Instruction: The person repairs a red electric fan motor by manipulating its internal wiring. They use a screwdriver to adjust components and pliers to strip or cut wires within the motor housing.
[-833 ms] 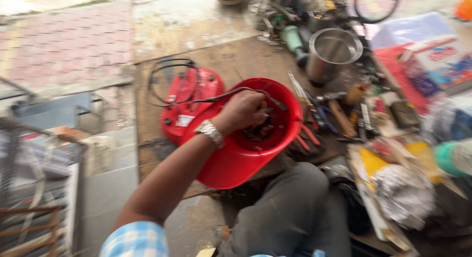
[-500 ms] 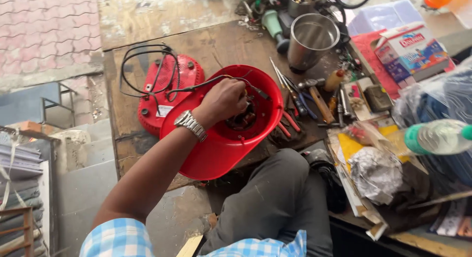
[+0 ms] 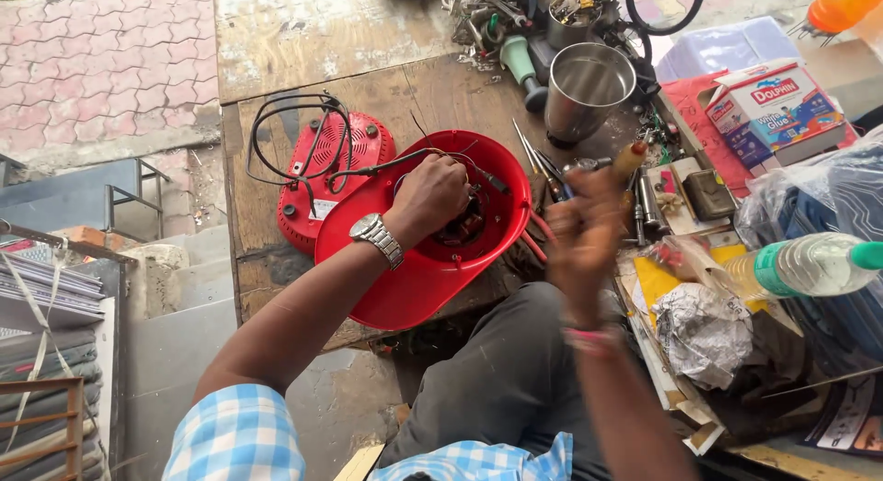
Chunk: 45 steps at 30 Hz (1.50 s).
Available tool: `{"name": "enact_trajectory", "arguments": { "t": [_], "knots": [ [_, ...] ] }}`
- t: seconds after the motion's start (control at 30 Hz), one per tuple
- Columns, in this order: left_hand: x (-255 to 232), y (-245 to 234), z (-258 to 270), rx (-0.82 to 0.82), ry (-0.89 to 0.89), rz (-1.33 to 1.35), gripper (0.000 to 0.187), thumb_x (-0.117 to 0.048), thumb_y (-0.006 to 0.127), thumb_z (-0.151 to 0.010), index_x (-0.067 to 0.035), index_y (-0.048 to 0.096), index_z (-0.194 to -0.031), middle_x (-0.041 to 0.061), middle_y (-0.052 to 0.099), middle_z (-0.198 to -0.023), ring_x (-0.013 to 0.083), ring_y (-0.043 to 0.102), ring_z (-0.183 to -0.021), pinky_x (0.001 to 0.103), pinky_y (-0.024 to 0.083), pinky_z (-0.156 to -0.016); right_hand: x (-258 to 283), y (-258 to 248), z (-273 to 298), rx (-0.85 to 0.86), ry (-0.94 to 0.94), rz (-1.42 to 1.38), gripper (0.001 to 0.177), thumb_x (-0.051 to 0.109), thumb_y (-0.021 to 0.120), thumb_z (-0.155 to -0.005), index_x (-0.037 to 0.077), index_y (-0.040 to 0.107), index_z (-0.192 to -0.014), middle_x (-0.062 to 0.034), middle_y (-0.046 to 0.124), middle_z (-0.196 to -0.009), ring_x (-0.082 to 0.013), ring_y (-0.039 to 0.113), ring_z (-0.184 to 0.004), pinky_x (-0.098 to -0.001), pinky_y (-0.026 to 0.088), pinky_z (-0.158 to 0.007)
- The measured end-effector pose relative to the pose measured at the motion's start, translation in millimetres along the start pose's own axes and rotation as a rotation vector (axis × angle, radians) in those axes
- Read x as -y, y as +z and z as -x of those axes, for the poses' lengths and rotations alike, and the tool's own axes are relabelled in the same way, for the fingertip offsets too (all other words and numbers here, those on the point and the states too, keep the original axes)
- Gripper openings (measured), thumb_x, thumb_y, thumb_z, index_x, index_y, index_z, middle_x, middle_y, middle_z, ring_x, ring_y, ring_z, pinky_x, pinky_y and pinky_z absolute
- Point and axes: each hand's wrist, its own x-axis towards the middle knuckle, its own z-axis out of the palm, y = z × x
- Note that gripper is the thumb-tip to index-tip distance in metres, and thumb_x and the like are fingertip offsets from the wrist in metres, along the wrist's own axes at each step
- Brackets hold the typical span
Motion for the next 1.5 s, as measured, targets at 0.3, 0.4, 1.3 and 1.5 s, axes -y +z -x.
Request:
{"name": "enact_trajectory", "arguments": {
  "t": [0.3, 0.4, 1.3, 1.5],
  "knots": [
    [0, -10, 0, 0.056, -0.068, 0.064, 0.016, -0.016, 0.067, -0.084, -0.001, 0.07, -0.08, 0.017, 0.07, -0.09, 0.0334, 0.066, -0.091, 0.046, 0.056, -0.084, -9, 30, 55, 0.206, 0.086, 0.584, 0.066, 0.026, 0.068, -0.1, 0.001, 0.036, -0.152, -0.0186, 0.062, -0.129, -0.0248, 0.069, -0.097, -0.0348, 0.058, -0.079],
    [-3, -11, -5, 0.071, -0.091, 0.027, 0.019, -0.018, 0.067, -0.086, 0.0, 0.069, -0.08, 0.016, 0.07, -0.089, 0.0328, 0.067, -0.09, 0.046, 0.056, -0.084, -6, 33, 50, 0.189, -0.135, 0.607, 0.062, 0.022, 0.064, -0.105, 0.001, 0.034, -0.156, -0.0242, 0.056, -0.142, -0.0322, 0.067, -0.118, -0.0377, 0.058, -0.086],
    [-2, -7, -3, 0.056, 0.012, -0.103, 0.02, -0.019, 0.069, -0.091, 0.0, 0.068, -0.086, 0.017, 0.07, -0.093, 0.0323, 0.067, -0.093, 0.045, 0.058, -0.078, -11, 31, 52, 0.222, 0.109, 0.509, 0.062, 0.02, 0.063, -0.107, 0.005, 0.031, -0.158, -0.017, 0.061, -0.134, -0.016, 0.07, -0.093, -0.0322, 0.061, -0.08],
    [0, -7, -1, 0.019, 0.029, -0.053, 0.023, -0.023, 0.071, -0.09, 0.0, 0.069, -0.086, 0.017, 0.07, -0.091, 0.033, 0.066, -0.091, 0.045, 0.056, -0.08, -13, 30, 55, 0.224, 0.069, 0.583, 0.061, 0.016, 0.063, -0.107, 0.004, 0.033, -0.158, -0.0163, 0.06, -0.134, -0.0178, 0.068, -0.094, -0.0325, 0.059, -0.08]
  ]
}}
